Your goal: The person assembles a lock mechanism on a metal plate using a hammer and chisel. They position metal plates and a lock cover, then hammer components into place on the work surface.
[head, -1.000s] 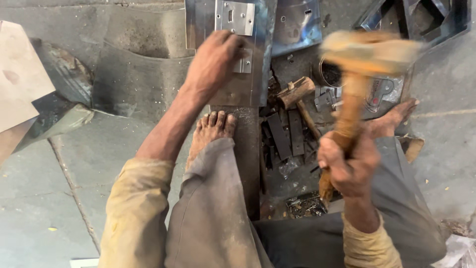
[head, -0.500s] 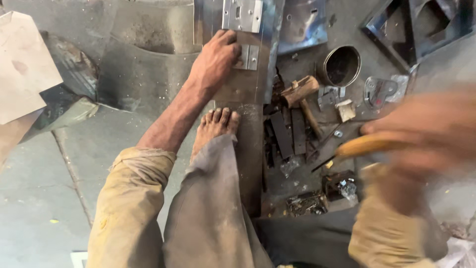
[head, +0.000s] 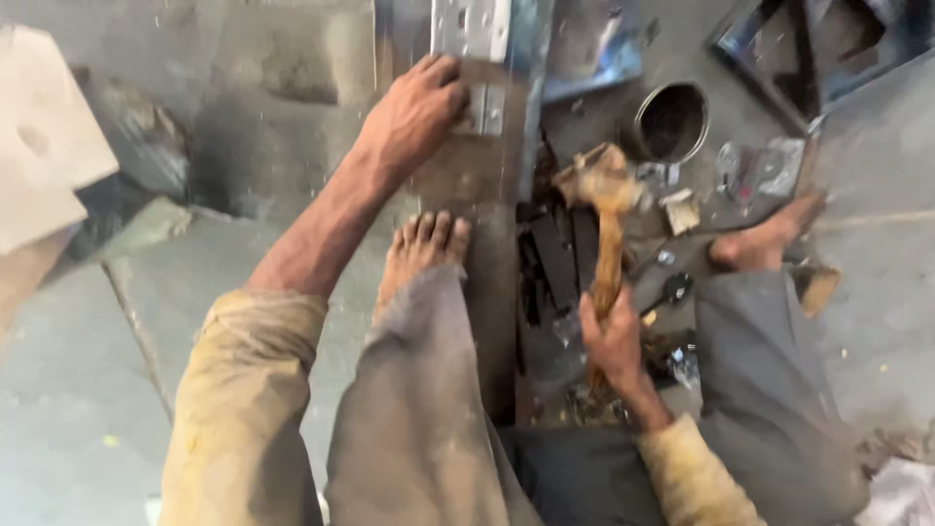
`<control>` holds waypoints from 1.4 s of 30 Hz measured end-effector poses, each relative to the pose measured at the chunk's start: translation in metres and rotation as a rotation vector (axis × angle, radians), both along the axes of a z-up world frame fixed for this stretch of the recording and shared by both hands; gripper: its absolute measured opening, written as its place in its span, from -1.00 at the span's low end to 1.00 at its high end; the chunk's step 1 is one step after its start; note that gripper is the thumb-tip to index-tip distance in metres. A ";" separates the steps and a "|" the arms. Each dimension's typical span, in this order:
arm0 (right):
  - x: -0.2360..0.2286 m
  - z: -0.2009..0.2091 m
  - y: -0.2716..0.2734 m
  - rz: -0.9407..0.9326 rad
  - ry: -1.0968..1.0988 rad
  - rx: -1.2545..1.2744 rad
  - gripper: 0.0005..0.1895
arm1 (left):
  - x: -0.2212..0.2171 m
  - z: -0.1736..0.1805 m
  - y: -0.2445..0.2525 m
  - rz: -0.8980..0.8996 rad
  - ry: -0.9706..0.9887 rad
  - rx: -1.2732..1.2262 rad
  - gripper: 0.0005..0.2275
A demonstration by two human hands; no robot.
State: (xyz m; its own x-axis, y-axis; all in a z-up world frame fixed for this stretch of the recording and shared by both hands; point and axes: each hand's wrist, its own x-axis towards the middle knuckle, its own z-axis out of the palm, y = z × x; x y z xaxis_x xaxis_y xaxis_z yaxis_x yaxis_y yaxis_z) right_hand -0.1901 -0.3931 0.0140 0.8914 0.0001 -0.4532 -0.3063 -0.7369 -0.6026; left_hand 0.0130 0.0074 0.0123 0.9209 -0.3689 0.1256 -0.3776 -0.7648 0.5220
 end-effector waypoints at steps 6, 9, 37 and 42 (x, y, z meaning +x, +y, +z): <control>-0.005 -0.008 0.007 0.131 0.111 -0.039 -0.57 | -0.011 0.017 -0.041 0.144 0.417 -0.320 -0.84; 0.027 -0.012 0.034 -0.103 0.001 0.277 -0.60 | -0.040 0.030 -0.100 -0.181 0.623 -0.469 -0.71; 0.276 -0.013 0.068 0.443 0.438 0.070 -0.20 | -0.045 0.026 -0.010 0.654 0.458 -0.245 -0.07; 0.256 -0.017 0.083 0.080 0.291 0.463 -0.44 | -0.046 0.033 -0.012 0.605 0.615 -0.116 0.09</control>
State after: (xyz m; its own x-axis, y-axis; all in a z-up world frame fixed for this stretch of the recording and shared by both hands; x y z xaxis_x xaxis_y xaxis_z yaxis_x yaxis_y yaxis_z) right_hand 0.0661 -0.3104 -0.0027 0.7186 0.3207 -0.6170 -0.4622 -0.4426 -0.7684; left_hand -0.0328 -0.0047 0.0449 0.8714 0.1903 -0.4522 0.4515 -0.6719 0.5871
